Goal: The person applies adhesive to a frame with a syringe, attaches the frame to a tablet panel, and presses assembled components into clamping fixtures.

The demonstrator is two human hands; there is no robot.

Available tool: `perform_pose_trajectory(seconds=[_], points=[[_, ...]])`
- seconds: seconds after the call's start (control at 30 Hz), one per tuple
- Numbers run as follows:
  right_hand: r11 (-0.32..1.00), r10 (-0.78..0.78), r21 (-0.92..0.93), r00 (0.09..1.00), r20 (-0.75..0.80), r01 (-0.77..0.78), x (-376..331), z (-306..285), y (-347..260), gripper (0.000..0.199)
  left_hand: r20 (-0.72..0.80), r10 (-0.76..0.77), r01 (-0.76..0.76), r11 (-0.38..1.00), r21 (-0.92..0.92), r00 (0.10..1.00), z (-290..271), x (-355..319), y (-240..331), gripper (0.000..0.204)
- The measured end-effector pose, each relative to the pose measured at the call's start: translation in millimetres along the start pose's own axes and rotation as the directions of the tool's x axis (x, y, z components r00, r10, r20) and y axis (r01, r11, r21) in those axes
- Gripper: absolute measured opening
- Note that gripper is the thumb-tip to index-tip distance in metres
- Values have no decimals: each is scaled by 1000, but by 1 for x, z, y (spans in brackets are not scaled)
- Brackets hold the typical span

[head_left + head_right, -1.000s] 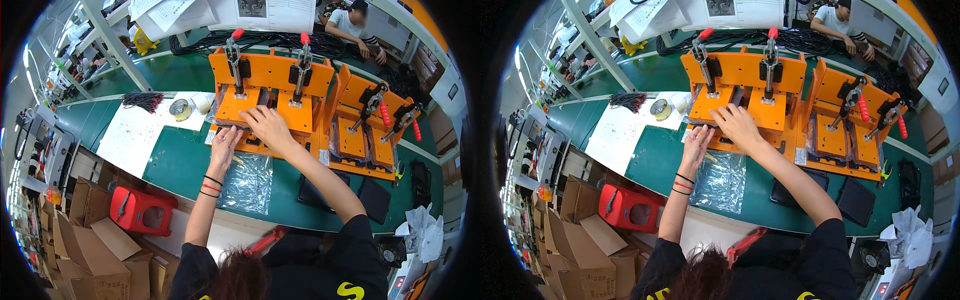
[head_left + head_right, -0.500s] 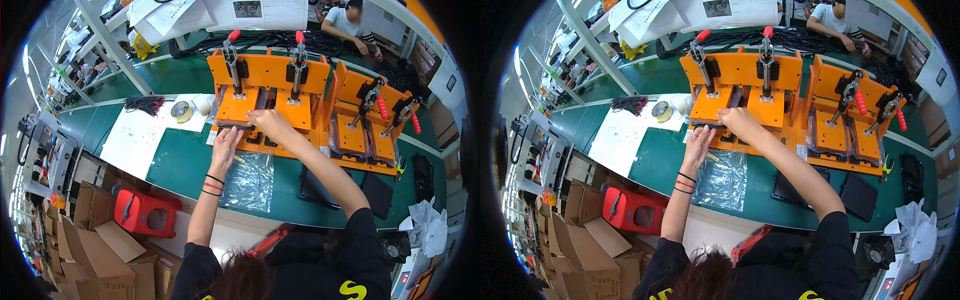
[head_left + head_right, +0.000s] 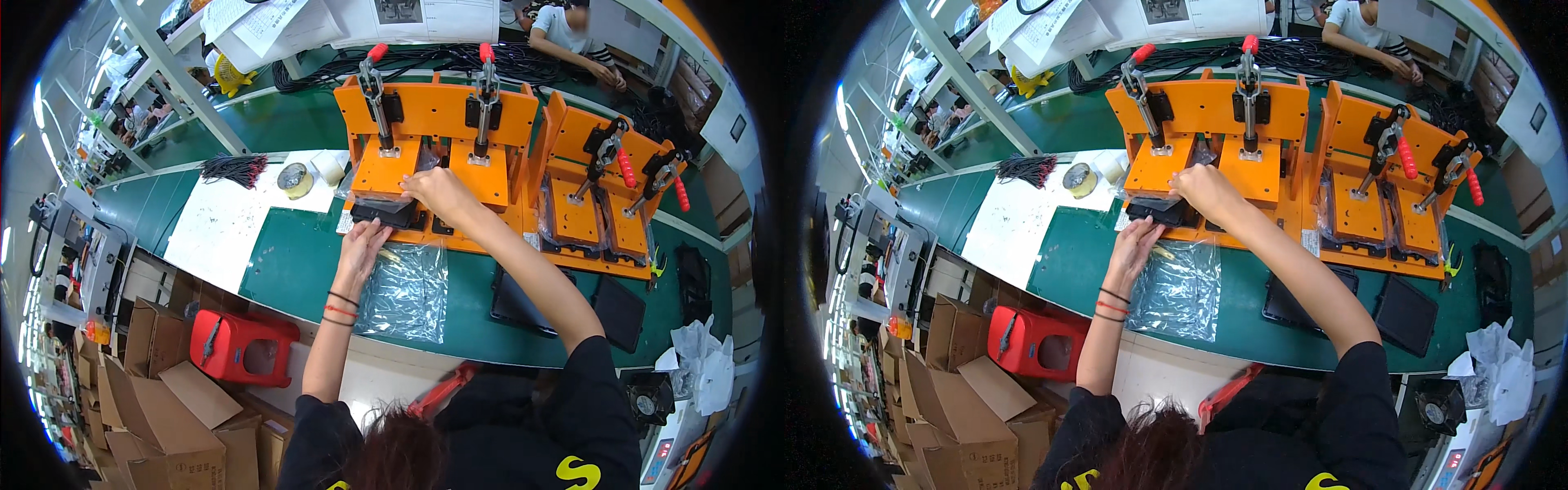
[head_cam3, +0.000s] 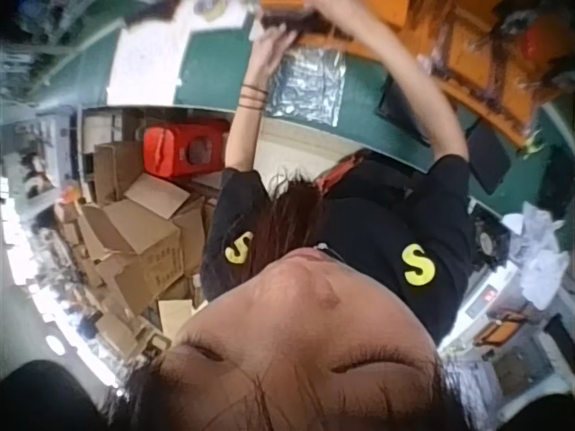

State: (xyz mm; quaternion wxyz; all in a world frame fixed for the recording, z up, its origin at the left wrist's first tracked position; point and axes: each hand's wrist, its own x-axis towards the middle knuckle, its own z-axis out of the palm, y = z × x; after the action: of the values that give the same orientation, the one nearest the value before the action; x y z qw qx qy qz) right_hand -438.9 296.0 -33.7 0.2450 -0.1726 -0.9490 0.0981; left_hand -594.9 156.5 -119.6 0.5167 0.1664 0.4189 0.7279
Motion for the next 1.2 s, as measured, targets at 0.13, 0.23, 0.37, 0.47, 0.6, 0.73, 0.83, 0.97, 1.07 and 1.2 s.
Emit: perform_pose_trajectory(seconds=[0.13, 0.23, 0.37, 0.47, 0.6, 0.73, 0.83, 0.97, 1.07, 1.2], points=[[1000, -18, -7, 1000, 1, 18, -2, -1, 2, 19, -22, 9, -8, 998, 62, 1000, 3, -31, 22, 12], [1000, -23, 3, 1000, -6, 23, -1, 0, -2, 20, 1, 34, -34, 995, 90, 999, -28, -42, 32, 10], [1000, 16, -26, 998, 53, -14, -3, 1, 1, 20, -112, 99, -79, 982, 172, 989, -59, -65, 46, 11], [989, -149, -21, 964, -221, 148, -7, 12, 8, 17, -133, 187, -151, 959, 240, 973, -89, -94, 65, 12], [982, -188, -61, 951, -247, 178, -10, 12, 4, 18, -229, 361, -303, 919, 250, 904, -129, -141, 90, 9], [999, 6, 43, 966, -257, 5, -27, 15, -13, 19, -363, 474, -417, 880, 228, 802, -130, -186, 114, 12], [988, 89, 148, 926, -366, -37, -45, 26, -22, 19, -338, 494, -462, 869, 176, 801, -145, -214, 115, 18], [925, 228, 372, 892, -389, -74, -59, 31, -31, 17, -333, 511, -519, 852, 69, 793, -170, -239, 104, 23], [927, 186, 372, 912, -367, -40, -72, 36, -49, 16, -338, 503, -505, 858, 88, 795, -161, -238, 92, 27], [885, 126, 460, 918, -376, 67, -70, 30, -87, 17, -368, 543, -545, 831, 109, 755, -165, -240, 86, 31]])
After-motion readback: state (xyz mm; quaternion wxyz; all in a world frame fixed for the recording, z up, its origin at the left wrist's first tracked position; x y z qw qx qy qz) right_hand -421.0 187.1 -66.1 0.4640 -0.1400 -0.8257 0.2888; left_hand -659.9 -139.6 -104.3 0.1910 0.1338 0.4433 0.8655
